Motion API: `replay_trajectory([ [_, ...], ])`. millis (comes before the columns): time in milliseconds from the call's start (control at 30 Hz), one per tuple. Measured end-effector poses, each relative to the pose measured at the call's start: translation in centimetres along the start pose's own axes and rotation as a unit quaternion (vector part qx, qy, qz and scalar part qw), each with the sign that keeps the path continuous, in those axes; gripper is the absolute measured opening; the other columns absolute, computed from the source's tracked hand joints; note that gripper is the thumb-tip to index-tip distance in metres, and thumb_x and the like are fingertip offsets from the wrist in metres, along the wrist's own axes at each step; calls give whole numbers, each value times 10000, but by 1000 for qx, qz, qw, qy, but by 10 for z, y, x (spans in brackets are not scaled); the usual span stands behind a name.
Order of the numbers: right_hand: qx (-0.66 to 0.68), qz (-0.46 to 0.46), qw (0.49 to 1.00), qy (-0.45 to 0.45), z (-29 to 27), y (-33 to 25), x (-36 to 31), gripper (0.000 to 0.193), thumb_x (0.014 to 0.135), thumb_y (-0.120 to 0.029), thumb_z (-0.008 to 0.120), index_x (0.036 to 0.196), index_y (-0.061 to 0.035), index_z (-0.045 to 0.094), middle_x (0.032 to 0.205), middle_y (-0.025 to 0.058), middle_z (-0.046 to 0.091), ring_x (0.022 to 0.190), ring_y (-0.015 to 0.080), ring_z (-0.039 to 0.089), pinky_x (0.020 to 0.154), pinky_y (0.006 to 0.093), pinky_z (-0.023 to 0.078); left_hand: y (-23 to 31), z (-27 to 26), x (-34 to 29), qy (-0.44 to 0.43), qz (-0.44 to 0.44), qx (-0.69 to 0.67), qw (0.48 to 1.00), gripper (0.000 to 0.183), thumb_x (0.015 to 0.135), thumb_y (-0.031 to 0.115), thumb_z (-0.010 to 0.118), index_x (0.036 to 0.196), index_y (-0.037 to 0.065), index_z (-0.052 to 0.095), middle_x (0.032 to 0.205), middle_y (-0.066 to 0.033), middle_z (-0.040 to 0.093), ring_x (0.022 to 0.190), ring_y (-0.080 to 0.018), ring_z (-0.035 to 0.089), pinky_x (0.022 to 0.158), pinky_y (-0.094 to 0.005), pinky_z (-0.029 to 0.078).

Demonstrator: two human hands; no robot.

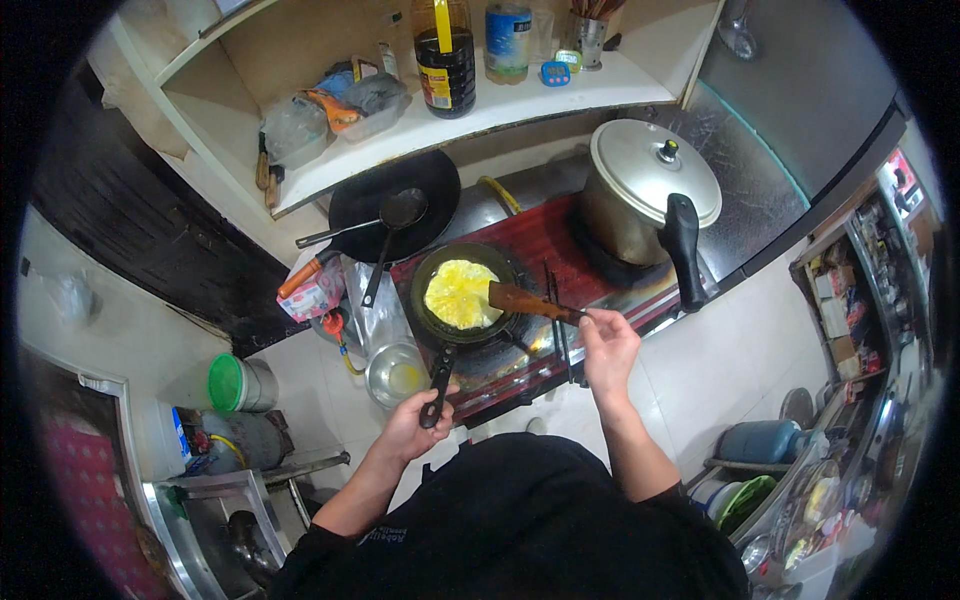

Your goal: The person cooks a beaten egg in a small frying pan on a gas stove, using a wooden spatula to fold and flip the egg. After removing the cooked egg, the person places a wok on the burner, adds oil, and prepares to cook further.

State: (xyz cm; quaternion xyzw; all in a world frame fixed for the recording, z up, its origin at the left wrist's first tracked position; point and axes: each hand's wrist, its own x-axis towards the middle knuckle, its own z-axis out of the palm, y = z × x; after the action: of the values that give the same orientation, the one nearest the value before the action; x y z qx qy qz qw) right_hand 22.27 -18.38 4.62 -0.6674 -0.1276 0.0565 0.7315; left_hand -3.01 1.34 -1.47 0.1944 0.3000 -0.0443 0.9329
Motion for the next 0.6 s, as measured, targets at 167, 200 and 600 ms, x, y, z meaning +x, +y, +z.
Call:
replay_trajectory([
  [167,24,-3,1000,2,1,-12,-4,52,889,31,625,941,25,625,721,38,632,587,85,587,536,220,483,-3,28,-28,29,26,43,998,319,1017,294,449,1196,40,522,659,-17,436,500,-118,394,454,-254,307],
  [200,39,0,999,-3,-2,-18,-6,59,887,38,624,944,23,625,722,38,632,590,87,589,539,219,483,-2,34,-52,39,15,49,998,316,1024,299,439,1182,40,526,653,-11,425,490,-112,381,447,-251,299],
  [600,58,-30,998,1,-8,-54,4,81,892,34,628,971,20,614,751,37,620,600,86,584,566,221,496,15,59,-78,100,-50,66,992,288,1036,286,415,1140,52,545,627,13,402,449,-91,331,413,-240,276],
])
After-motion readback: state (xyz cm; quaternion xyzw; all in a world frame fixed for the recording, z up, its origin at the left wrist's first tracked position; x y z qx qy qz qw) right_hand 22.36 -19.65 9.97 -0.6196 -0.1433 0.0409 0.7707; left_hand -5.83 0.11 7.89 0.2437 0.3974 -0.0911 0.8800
